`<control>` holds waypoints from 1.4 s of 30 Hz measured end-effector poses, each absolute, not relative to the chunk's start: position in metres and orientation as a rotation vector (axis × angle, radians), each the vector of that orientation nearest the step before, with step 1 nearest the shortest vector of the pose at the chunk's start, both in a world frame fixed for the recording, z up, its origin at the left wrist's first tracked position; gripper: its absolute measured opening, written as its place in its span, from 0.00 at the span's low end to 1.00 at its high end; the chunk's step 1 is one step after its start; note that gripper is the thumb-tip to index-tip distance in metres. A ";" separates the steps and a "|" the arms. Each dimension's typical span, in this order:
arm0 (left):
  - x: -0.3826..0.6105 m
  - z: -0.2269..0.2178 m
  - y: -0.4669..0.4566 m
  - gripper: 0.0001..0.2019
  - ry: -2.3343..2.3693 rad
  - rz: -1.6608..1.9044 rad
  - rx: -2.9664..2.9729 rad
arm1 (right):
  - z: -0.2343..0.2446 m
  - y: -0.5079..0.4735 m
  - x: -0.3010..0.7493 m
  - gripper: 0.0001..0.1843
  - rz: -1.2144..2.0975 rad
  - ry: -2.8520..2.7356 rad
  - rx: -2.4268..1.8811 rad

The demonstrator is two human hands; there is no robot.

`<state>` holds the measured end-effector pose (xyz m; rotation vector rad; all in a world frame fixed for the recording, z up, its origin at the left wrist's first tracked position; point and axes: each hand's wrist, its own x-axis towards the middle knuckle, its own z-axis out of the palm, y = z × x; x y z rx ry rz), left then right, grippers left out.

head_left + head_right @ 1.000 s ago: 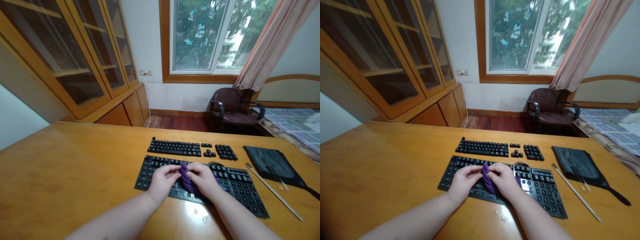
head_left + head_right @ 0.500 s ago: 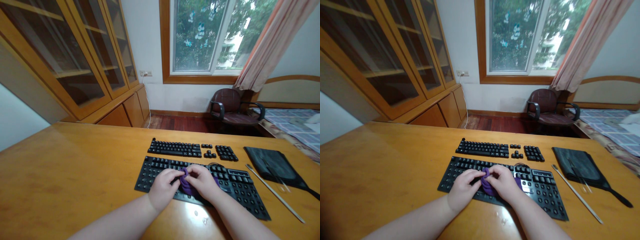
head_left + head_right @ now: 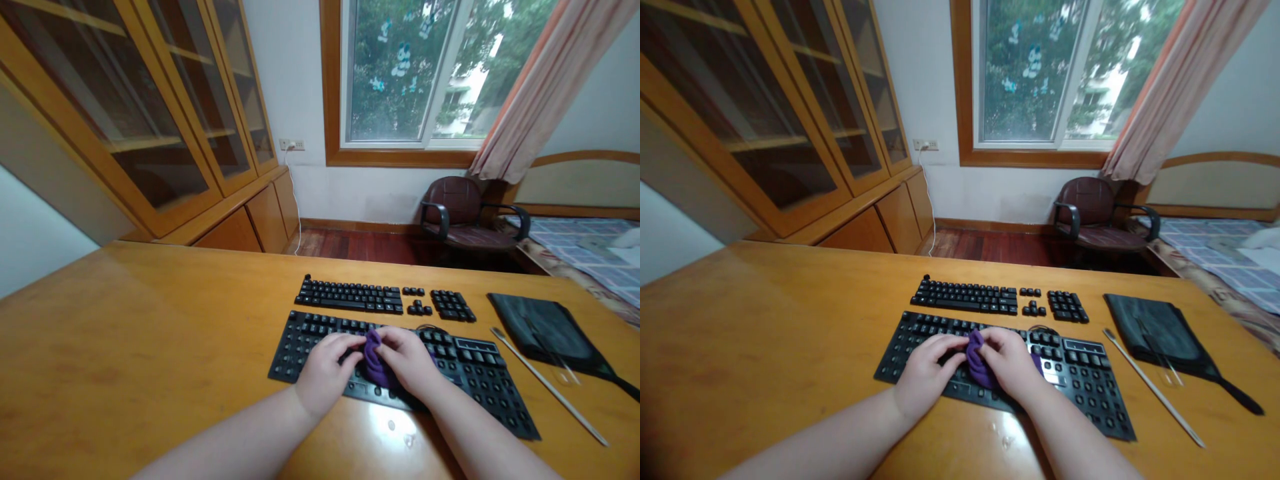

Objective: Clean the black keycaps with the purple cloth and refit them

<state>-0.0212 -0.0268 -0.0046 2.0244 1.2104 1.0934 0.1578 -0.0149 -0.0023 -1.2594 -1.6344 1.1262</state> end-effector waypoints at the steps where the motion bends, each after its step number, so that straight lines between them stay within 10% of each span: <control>1: -0.021 -0.004 -0.026 0.10 1.212 1.108 2.019 | -0.003 -0.014 0.159 0.09 1.144 -1.601 -1.253; 42: -0.126 0.055 0.019 0.10 1.595 0.771 2.266 | -0.002 -0.015 0.159 0.09 1.004 -1.815 -1.239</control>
